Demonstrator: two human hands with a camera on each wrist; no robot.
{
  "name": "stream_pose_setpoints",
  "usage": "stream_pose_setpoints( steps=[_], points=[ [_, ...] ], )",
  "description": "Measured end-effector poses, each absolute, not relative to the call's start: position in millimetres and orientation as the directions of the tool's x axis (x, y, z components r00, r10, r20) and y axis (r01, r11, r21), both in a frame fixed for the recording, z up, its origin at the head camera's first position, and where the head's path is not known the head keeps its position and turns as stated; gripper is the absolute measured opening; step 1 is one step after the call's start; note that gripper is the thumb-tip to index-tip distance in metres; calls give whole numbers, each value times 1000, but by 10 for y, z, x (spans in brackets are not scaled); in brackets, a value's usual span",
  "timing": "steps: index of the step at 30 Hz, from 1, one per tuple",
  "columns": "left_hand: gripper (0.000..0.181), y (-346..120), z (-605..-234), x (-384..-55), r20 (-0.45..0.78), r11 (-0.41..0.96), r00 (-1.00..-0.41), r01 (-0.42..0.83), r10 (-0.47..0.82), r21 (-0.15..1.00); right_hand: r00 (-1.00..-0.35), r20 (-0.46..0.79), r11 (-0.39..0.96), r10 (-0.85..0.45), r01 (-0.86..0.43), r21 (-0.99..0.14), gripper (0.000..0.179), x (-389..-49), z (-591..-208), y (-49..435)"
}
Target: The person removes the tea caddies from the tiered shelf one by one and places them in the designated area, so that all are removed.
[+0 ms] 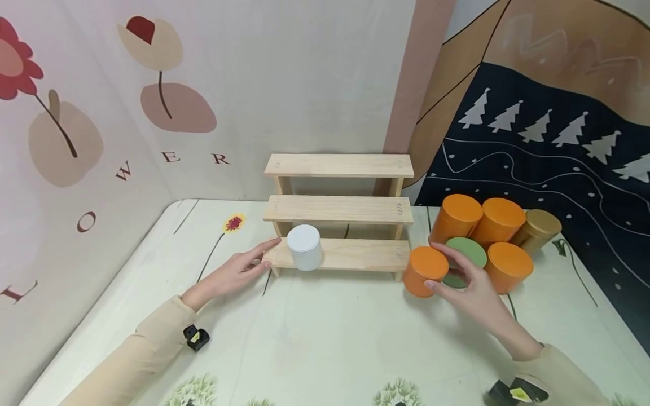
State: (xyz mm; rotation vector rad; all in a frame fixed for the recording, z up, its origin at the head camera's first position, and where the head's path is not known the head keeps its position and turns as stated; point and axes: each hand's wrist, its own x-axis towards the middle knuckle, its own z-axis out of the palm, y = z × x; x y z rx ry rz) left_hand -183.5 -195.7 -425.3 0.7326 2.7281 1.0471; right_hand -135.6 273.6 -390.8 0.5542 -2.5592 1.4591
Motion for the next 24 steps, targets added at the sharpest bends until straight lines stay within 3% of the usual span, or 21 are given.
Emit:
stream_pose_setpoints(
  steps=[24],
  points=[
    [56, -1969, -4258, -1853, 24, 643, -883, 359, 469, 676, -942, 272, 485, -198, -336, -808, 65, -1194, -4023, 2981]
  ],
)
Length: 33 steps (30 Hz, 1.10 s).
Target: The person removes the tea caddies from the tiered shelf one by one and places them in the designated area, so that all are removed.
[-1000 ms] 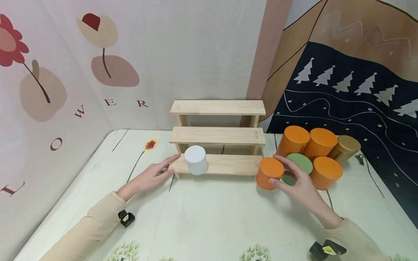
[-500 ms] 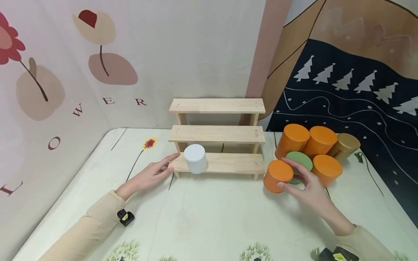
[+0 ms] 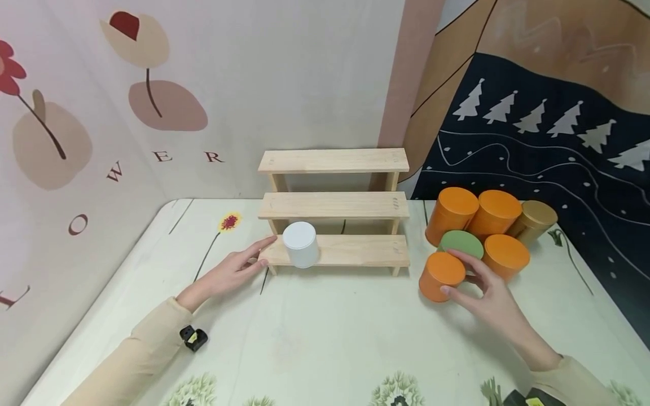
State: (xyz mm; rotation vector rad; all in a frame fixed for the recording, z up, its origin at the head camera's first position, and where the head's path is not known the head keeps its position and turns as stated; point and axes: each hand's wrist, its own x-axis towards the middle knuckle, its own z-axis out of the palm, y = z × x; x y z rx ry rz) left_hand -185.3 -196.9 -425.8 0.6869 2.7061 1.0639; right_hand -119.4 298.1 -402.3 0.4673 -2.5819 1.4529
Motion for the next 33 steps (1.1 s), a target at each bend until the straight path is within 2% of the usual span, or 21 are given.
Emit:
stream_pose_setpoints(
  steps=[33],
  points=[
    [57, -1963, -4273, -1871, 46, 624, -874, 381, 483, 682, -979, 139, 586, -147, -199, -785, 69, -1084, -4147, 3373]
  ],
)
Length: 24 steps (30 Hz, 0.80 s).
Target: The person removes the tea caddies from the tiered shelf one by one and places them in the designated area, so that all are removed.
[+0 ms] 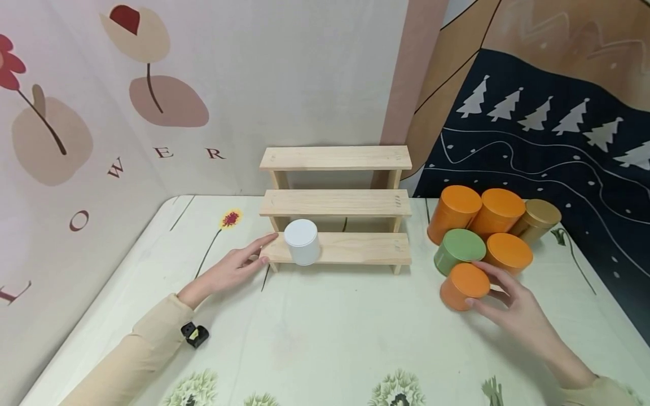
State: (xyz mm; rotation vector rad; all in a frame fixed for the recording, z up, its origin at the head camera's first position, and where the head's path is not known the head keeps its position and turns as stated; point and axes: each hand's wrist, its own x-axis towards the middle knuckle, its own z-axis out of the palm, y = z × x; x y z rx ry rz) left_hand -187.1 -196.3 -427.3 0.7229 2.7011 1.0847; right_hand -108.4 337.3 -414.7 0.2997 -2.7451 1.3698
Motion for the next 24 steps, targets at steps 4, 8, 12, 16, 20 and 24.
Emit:
stream_pose_setpoints(
  steps=[4, 8, 12, 16, 20, 24],
  points=[
    [56, -1960, -4269, -1873, 49, 625, -872, 387, 487, 678, -981, 123, 573, -149, -187, -798, 70, -1090, -4156, 3420],
    [56, -1960, -4262, -1869, 45, 629, -875, 381, 482, 678, -982, 109, 546, -153, -176, -819, 70, -1104, -4175, 3461],
    [57, -1965, -4258, -1869, 41, 633, -877, 378, 479, 676, -981, 116, 532, -157, -183, -827, 70, -1116, -4200, 3484],
    [57, -1963, -4251, -1869, 37, 631, -877, 374, 480, 680, -978, 132, 530, -159, -197, -825, 70, -1124, -4214, 3487],
    [58, -1965, -4253, -1867, 35, 633, -877, 374, 480, 678, -977, 150, 561, -151, -210, -801, 71, -1133, -4219, 3482],
    [58, -1969, -4256, -1861, 33, 638, -878, 371, 477, 675, -976, 168, 610, -136, -216, -763, 73, -1136, -4207, 3469]
  ],
)
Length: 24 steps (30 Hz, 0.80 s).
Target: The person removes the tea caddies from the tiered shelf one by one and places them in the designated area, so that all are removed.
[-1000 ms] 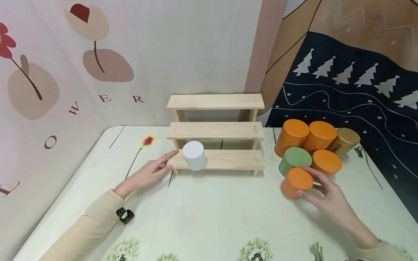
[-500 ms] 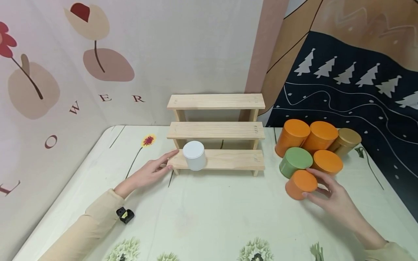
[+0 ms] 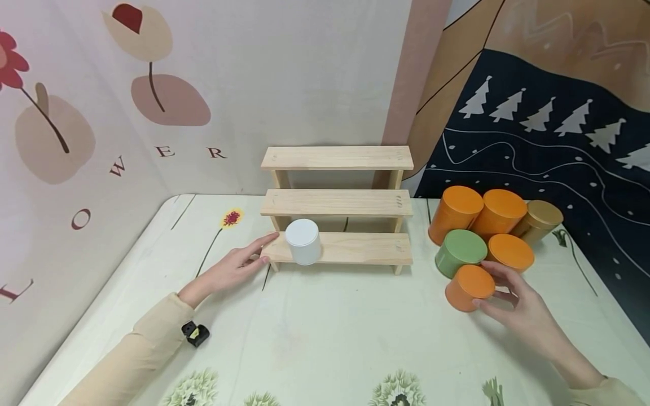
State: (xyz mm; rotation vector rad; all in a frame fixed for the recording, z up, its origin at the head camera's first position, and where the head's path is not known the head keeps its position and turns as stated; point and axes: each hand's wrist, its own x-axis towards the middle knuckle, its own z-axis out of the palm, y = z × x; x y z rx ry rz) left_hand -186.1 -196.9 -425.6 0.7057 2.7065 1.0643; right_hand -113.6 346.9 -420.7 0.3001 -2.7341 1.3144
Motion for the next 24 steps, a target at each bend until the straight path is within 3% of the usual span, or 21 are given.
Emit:
stream_pose_setpoints(
  steps=[7, 14, 24],
  points=[
    [57, -1975, -4269, -1869, 37, 645, -877, 380, 479, 663, -970, 185, 682, -155, -240, -691, 74, -1130, -4133, 3468],
    [57, -1973, -4263, -1869, 41, 641, -876, 383, 481, 666, -939, 263, 657, -224, -344, -671, 66, -1166, -3993, 3500],
    [58, -1961, -4236, -1854, 29, 639, -880, 367, 475, 676, -924, 266, 631, -273, -381, -676, 60, -1247, -3829, 3427]
  ],
)
